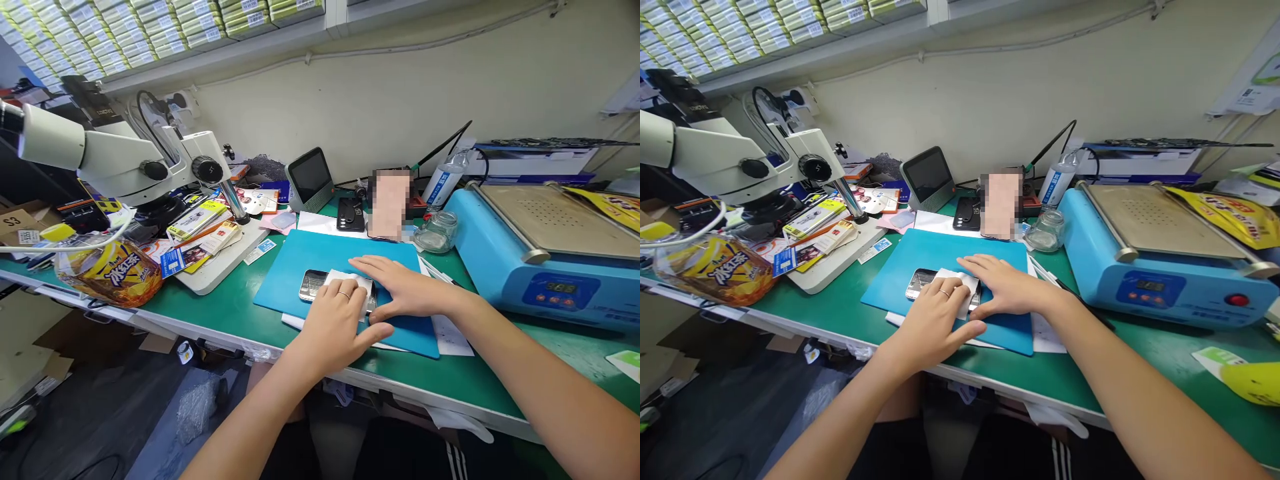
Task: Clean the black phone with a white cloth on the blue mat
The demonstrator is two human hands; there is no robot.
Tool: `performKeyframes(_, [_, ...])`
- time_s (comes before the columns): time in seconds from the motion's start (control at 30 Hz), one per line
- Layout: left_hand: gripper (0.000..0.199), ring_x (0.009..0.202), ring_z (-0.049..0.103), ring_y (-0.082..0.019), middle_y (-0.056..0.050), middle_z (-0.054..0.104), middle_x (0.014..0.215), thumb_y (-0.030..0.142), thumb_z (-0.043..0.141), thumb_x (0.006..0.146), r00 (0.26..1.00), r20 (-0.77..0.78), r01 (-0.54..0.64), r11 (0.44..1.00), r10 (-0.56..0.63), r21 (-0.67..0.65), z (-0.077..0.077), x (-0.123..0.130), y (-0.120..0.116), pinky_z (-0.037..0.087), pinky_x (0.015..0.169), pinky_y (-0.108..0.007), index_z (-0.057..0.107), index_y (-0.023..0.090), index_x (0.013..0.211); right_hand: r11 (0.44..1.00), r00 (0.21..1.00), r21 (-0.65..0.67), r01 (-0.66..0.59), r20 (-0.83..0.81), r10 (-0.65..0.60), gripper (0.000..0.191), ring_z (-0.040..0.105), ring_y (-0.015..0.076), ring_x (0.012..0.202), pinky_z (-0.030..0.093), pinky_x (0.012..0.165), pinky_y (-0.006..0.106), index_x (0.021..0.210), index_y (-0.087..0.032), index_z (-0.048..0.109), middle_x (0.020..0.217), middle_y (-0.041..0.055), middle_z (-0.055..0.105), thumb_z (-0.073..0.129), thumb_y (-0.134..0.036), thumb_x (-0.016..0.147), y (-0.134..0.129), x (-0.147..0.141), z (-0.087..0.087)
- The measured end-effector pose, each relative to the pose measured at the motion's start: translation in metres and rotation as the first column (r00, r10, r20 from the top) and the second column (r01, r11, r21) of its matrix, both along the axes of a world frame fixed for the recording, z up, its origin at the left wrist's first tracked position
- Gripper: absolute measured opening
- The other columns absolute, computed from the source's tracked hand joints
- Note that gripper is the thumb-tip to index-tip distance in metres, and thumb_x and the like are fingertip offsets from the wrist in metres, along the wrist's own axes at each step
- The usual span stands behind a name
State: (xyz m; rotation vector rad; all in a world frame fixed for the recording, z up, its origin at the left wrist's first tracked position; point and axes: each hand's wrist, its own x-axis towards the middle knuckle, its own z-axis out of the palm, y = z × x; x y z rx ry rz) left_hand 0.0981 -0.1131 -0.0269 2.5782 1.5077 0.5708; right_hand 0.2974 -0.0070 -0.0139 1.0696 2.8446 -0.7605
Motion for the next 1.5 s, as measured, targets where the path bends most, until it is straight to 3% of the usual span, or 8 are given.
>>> performKeyframes(0.27, [0.043, 0.121, 0.053, -0.033, -0.014, 0.058, 0.131, 0.057, 0.048, 0.104, 0.990, -0.033, -0.137, 0.990, 0.138, 0.038, -0.006, -0.034, 0.008, 0.045, 0.102, -0.048, 0.055, 0.018, 0.123, 0.999, 0.999, -0.023, 0.032, 0.022, -0.032, 0.121, 0.012, 0.0421, 0.157, 0.019, 0.124, 0.061, 0.165, -0.027, 0.018, 0.173, 0.0110, 0.017, 0.073, -0.077, 0.069, -0.003, -0.002, 0.005])
performKeyframes(0.6, [0.056, 0.111, 0.056, -0.033, -0.013, 0.062, 0.115, 0.069, 0.046, 0.099, 0.999, -0.037, -0.008, 1.000, 0.009, 0.023, -0.002, 0.016, -0.005, 0.046, 0.099, -0.047, 0.058, 0.016, 0.110, 1.000, 1.000, -0.016, 0.002, -0.029, -0.002, 0.111, 0.014, 0.0433, 0.156, 0.022, 0.121, 0.065, 0.164, -0.033, 0.019, 0.172, 0.0092, 0.021, 0.071, -0.073, 0.074, -0.001, 0.000, 0.001])
performKeyframes(0.9, [0.050, 0.121, 0.052, -0.033, -0.015, 0.058, 0.129, 0.058, 0.050, 0.103, 0.995, -0.017, -0.099, 0.994, 0.099, 0.048, -0.007, -0.028, 0.004, 0.044, 0.104, -0.049, 0.052, 0.016, 0.130, 1.000, 1.000, -0.008, 0.018, -0.005, -0.019, 0.117, 0.014, 0.0428, 0.157, 0.020, 0.123, 0.064, 0.164, -0.031, 0.018, 0.173, 0.0106, 0.020, 0.073, -0.076, 0.071, 0.000, 0.000, 0.001])
performKeyframes(1.03, [0.055, 0.118, 0.054, -0.035, -0.015, 0.060, 0.122, 0.065, 0.046, 0.102, 0.993, -0.027, -0.109, 0.993, 0.111, 0.052, -0.007, -0.013, 0.004, 0.045, 0.103, -0.050, 0.055, 0.015, 0.122, 1.000, 1.000, -0.016, 0.016, -0.010, -0.016, 0.114, 0.013, 0.0426, 0.157, 0.019, 0.123, 0.063, 0.164, -0.031, 0.018, 0.173, 0.0103, 0.020, 0.071, -0.075, 0.073, 0.000, 0.001, 0.000])
performKeyframes(1.17, [0.056, 0.112, 0.057, -0.033, -0.014, 0.062, 0.115, 0.069, 0.045, 0.100, 0.999, -0.034, -0.032, 0.999, 0.033, 0.037, -0.003, 0.014, -0.002, 0.047, 0.099, -0.048, 0.058, 0.016, 0.110, 1.000, 1.000, -0.007, 0.003, -0.031, -0.003, 0.111, 0.015, 0.0417, 0.157, 0.021, 0.122, 0.064, 0.164, -0.032, 0.019, 0.172, 0.0092, 0.021, 0.071, -0.072, 0.075, 0.002, 0.002, -0.004])
performKeyframes(1.27, [0.054, 0.108, 0.057, -0.031, -0.011, 0.063, 0.111, 0.069, 0.045, 0.100, 1.000, -0.008, 0.019, 1.000, -0.018, 0.025, -0.002, 0.019, -0.004, 0.048, 0.097, -0.046, 0.058, 0.017, 0.108, 1.000, 0.999, -0.001, -0.005, -0.034, 0.005, 0.108, 0.015, 0.0412, 0.157, 0.022, 0.122, 0.064, 0.164, -0.033, 0.019, 0.172, 0.0098, 0.021, 0.070, -0.071, 0.077, 0.002, 0.002, -0.005])
performKeyframes(1.4, [0.050, 0.112, 0.056, -0.031, -0.012, 0.062, 0.115, 0.065, 0.047, 0.101, 1.000, -0.002, 0.007, 1.000, -0.007, 0.031, -0.004, 0.000, -0.002, 0.047, 0.101, -0.045, 0.057, 0.017, 0.111, 1.000, 0.999, 0.000, -0.017, -0.029, 0.017, 0.110, 0.014, 0.0424, 0.157, 0.020, 0.121, 0.066, 0.164, -0.033, 0.018, 0.172, 0.0105, 0.021, 0.070, -0.072, 0.076, 0.001, 0.001, -0.002])
performKeyframes(1.5, [0.051, 0.120, 0.053, -0.032, -0.015, 0.059, 0.126, 0.061, 0.046, 0.103, 0.998, -0.018, -0.065, 0.997, 0.066, 0.047, -0.006, -0.019, 0.002, 0.044, 0.106, -0.047, 0.053, 0.015, 0.125, 1.000, 1.000, -0.004, 0.007, 0.002, -0.007, 0.115, 0.013, 0.0408, 0.157, 0.019, 0.123, 0.063, 0.165, -0.030, 0.018, 0.173, 0.0113, 0.019, 0.071, -0.075, 0.073, 0.000, 0.000, 0.000])
